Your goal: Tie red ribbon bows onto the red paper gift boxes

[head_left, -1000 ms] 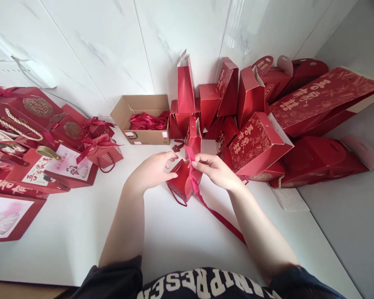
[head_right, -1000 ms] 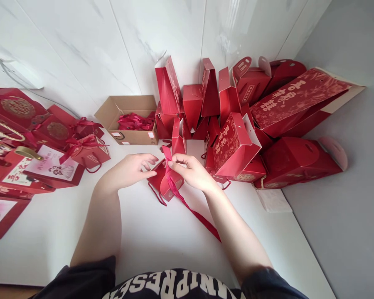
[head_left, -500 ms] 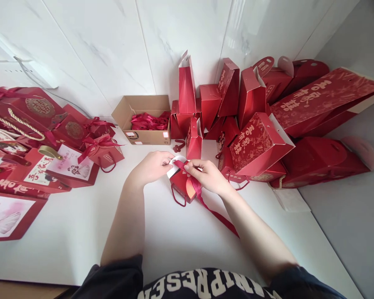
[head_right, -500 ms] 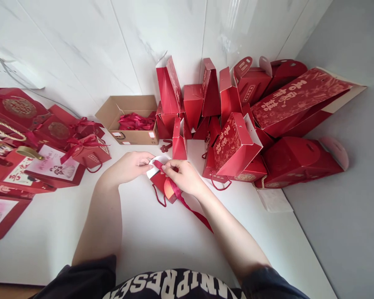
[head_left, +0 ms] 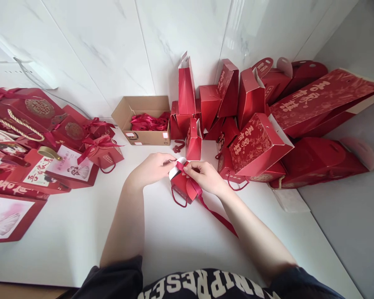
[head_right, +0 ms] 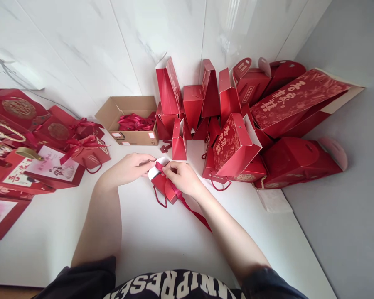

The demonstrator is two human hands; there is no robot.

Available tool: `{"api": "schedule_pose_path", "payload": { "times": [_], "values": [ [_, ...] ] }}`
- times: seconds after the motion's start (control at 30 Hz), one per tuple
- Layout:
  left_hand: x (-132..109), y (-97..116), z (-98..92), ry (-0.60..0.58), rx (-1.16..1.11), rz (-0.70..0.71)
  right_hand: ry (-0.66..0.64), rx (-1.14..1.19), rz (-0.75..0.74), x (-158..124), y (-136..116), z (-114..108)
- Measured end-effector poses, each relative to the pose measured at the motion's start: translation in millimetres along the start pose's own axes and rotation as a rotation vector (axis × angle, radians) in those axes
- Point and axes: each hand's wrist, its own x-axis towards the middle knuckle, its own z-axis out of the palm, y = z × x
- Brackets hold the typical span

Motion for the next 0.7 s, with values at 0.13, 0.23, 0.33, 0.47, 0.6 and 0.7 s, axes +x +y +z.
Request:
{"api": "schedule_pose_path", "payload": {
  "times": [0.13,0.23,0.33,0.47,0.6,0.7],
  "values": [
    [1.6,-1.0,0.9,0.038,0.009,-0.01,-0.002,-0.039,0.01,0.4,0.2,1.2],
    [0.9,0.8,-0.2,0.029,0.092,0.014,0.003,-0.062,0.013,0.9,0.4,1.6],
    [-0.4,3.9,-0.9,0.026,0.109,0.01,0.004,-0.073,0.013,0.6,0.4,2.0],
    [-1.1,5.0,-0.4,0.052,0.093,0.007,-0.013,-0.082,-0.007,-0.5,0.0,2.3],
    [-4.2,5.9,-2.0,0.176,-0.093,0.004,0.026,-0.007,-0.002,-0.6,-1.5,-4.3],
    [-9.3,10.2,-4.8,0.272,-0.263,0.017,0.082,0.01,0.013,-3.2,-4.8,-18.4]
  ]
}}
